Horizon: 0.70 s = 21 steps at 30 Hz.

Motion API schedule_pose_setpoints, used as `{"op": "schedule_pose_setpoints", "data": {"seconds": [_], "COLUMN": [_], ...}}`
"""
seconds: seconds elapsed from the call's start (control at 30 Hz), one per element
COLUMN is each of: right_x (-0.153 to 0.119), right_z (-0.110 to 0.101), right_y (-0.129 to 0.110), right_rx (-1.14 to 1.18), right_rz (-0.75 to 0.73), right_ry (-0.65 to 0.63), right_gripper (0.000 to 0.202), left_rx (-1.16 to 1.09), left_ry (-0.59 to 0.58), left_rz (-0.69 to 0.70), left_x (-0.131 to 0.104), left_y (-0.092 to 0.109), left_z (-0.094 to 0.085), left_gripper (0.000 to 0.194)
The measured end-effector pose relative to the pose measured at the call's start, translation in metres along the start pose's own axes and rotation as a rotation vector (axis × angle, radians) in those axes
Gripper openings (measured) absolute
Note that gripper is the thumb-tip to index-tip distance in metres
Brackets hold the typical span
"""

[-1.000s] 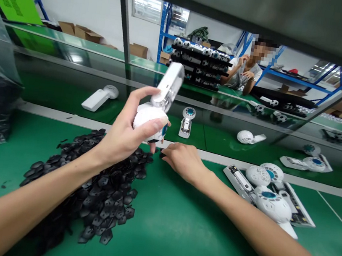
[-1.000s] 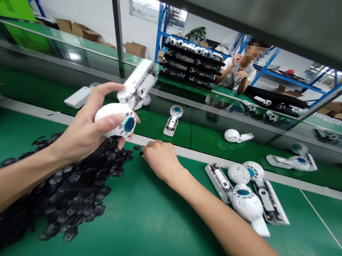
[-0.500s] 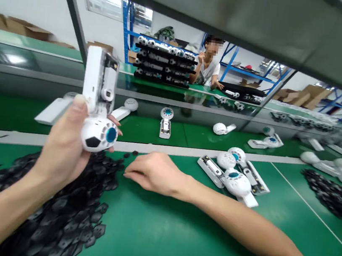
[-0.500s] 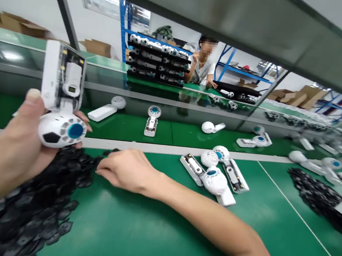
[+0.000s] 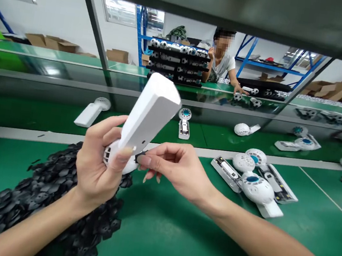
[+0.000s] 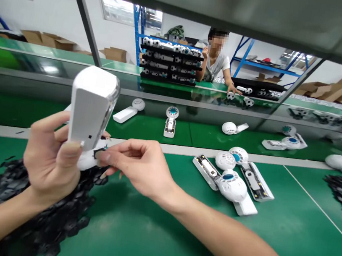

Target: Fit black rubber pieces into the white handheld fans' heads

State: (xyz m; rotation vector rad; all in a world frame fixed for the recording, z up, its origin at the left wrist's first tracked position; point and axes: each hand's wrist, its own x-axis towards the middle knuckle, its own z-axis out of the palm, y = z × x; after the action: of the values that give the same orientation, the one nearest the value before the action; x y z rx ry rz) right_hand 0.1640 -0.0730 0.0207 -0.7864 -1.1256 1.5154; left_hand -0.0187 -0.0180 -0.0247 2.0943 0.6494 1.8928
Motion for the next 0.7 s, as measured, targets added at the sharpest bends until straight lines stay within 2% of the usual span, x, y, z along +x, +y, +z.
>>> {"op": "schedule_pose_setpoints", "data": {"seconds": [0.13,0.23,0.33,0.5,0.7], "right_x": [-0.003,-0.004,-0.002,0.001,-0.001], "right_z": [-0.002,-0.004,-0.005,-0.006,-0.006], "right_y": [0.004,0.004,-0.002,-0.014,-0.015], "right_rx": [-0.154,-0.253,-0.137,0.012,0.029], "right_rz": [-0.041,-0.077,0.026,0.181,0.202], "right_ry": [0.048,0.066,0.001,-0.082,-0.026], "right_gripper": [0.040,0.041,0.044,0.049,0.047], "left_rx": [0.019,0.060,0.078,0.089,0.076], "left_ry": [-0.037,-0.048,-0.050,-0.048,-0.013], "left_rz": [0.117,0.122,0.123,0.252,0.228], "left_x": [0.002,0.002,0.002,0.006,0.009], "left_y": [0.001,0.004,0.005,0.003,0.004], "left_z": [-0.001,-0.001,-0.001,0.000,0.002], "left_gripper": [0.053,0.052,0.054,0.057,0.052]}}
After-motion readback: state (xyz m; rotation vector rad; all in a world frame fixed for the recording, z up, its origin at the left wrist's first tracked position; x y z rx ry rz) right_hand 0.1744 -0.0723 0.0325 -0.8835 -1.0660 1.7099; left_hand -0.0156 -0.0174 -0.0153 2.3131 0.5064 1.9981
